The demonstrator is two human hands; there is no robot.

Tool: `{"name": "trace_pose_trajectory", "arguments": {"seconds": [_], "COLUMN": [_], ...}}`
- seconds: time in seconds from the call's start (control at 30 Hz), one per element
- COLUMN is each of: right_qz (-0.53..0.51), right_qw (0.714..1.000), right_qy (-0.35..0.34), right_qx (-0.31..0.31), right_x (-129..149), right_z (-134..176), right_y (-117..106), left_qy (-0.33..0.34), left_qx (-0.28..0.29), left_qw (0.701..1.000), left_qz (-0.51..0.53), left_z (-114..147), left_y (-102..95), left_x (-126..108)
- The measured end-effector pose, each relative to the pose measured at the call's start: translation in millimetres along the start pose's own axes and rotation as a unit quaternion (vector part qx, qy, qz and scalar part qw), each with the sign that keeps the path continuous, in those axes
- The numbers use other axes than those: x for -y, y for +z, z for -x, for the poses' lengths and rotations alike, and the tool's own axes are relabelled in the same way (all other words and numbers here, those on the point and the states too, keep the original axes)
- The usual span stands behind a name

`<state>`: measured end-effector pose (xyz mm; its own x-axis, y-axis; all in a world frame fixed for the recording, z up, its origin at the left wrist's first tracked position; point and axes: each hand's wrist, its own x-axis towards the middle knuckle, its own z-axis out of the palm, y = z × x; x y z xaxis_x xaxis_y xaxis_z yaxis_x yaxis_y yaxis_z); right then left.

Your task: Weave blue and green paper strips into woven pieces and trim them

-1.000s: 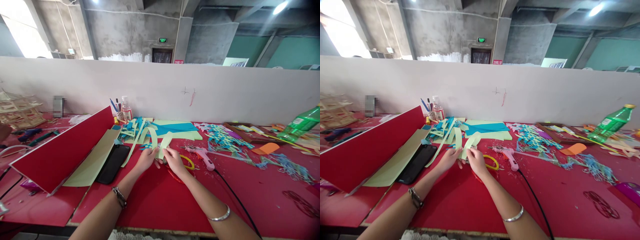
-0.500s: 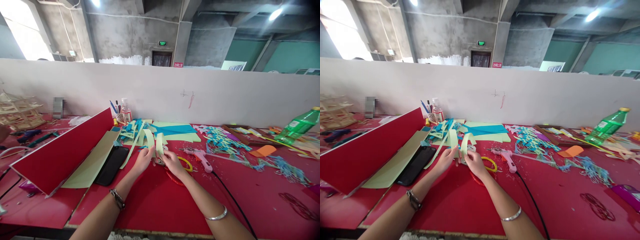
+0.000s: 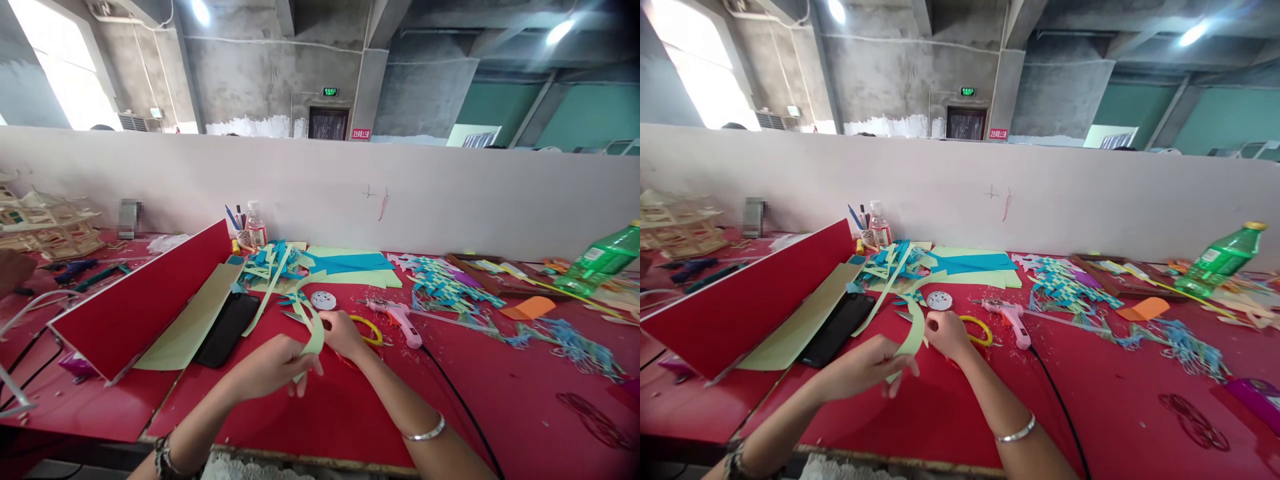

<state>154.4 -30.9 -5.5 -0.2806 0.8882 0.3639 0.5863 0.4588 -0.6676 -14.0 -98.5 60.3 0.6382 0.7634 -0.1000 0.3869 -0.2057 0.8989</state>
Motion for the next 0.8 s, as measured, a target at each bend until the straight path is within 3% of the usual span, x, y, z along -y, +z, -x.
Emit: {"name": "trace_pose_trajectory", "arguments": {"seconds": [0.07,0.17,0.23,0.33,0.37,0.43,0.5,0.57,0.63,0.73,0.8], "right_qz": [0.006,0.018,0.026,0.038,0.042,0.05,0.057,0.063,0.065,0.079,0.106], "right_qw": [1.0,1.0,1.0,0.999,0.999,0.999,0.998,0.998,0.998,0.996,0.993], "right_qy": [-0.003,-0.005,-0.007,-0.009,-0.009,-0.008,-0.007,-0.005,-0.003,0.001,0.004], "right_qx": [-0.005,-0.007,-0.006,-0.003,-0.001,0.004,0.009,0.015,0.019,0.032,0.049], "right_x": [0,0,0,-1,-1,-2,-2,-2,-1,2,4], "right_z": [0,1,1,2,2,2,2,2,2,3,4], "right_y": [0,1,1,2,1,1,1,0,0,-1,-1], "left_qy": [-0.007,-0.001,0.004,0.023,0.031,0.037,0.019,-0.031,-0.098,-0.176,-0.207], "left_qx": [0.035,0.004,-0.049,-0.194,-0.247,-0.355,-0.403,-0.394,-0.347,-0.258,-0.235], "left_qw": [0.999,1.0,0.997,0.967,0.948,0.872,0.791,0.735,0.698,0.683,0.679], "left_qz": [-0.003,-0.022,-0.063,-0.162,-0.2,-0.334,-0.459,-0.552,-0.619,-0.66,-0.664], "left_z": [9,6,-7,-31,-37,-42,-40,-33,-24,-10,0], "left_y": [-5.8,-25.0,-45.0,-82.1,-94.5,-115.8,-129.1,-133.2,-129.9,-118.8,-111.9], "left_x": [-10,-19,-23,-33,-38,-47,-51,-43,-24,15,36]}}
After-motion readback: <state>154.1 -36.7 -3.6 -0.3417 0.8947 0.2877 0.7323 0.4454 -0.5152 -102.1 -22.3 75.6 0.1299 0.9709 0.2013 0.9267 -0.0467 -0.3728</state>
